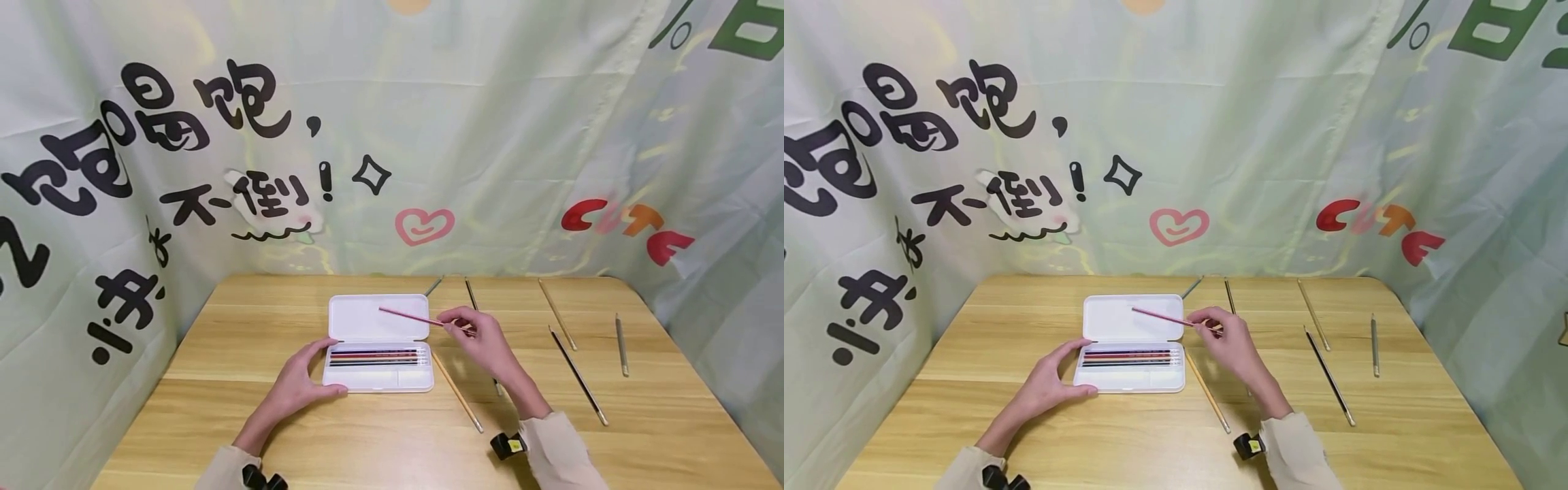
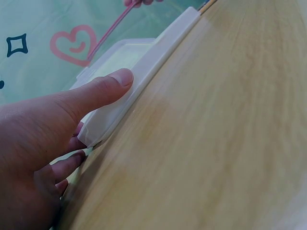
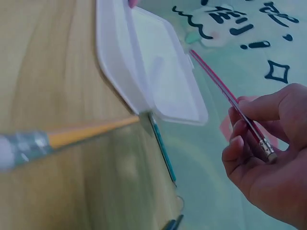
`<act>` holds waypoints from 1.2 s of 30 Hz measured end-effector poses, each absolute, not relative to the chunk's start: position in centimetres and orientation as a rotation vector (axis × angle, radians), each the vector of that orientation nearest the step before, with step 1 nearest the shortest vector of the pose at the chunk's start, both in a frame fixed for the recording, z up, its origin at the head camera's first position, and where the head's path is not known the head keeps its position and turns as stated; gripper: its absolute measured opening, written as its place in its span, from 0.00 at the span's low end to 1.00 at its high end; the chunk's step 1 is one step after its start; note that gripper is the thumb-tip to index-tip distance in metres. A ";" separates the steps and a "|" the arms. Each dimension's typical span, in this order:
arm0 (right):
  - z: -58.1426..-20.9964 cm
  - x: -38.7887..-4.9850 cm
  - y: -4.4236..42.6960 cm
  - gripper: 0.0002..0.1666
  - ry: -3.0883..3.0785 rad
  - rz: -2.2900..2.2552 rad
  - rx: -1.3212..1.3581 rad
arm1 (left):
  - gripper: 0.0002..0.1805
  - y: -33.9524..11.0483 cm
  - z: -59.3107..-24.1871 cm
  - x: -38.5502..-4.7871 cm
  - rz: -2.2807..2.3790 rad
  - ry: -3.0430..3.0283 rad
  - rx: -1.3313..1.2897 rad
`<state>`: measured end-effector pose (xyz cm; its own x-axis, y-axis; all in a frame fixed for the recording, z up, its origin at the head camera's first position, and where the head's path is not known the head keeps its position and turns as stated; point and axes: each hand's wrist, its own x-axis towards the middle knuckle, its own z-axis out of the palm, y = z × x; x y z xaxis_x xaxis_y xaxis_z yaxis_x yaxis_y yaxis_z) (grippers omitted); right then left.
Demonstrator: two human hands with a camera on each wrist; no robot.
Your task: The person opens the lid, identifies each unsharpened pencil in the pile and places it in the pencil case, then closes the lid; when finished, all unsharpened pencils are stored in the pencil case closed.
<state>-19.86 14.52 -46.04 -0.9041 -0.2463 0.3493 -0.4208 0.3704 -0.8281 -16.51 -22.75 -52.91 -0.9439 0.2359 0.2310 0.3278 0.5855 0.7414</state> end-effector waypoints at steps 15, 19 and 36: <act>-47.3 -19.9 9.8 0.09 -2.564 1.412 0.862 | 0.53 -22.8 -53.2 -16.5 -1.327 -2.705 -0.468; -47.5 -20.1 9.2 0.11 -2.549 1.395 0.911 | 0.53 -22.8 -53.2 -16.5 -1.325 -2.707 -0.461; -48.3 -20.5 7.8 0.11 -2.534 1.293 0.978 | 0.53 -22.9 -53.2 -16.6 -1.286 -2.707 -0.473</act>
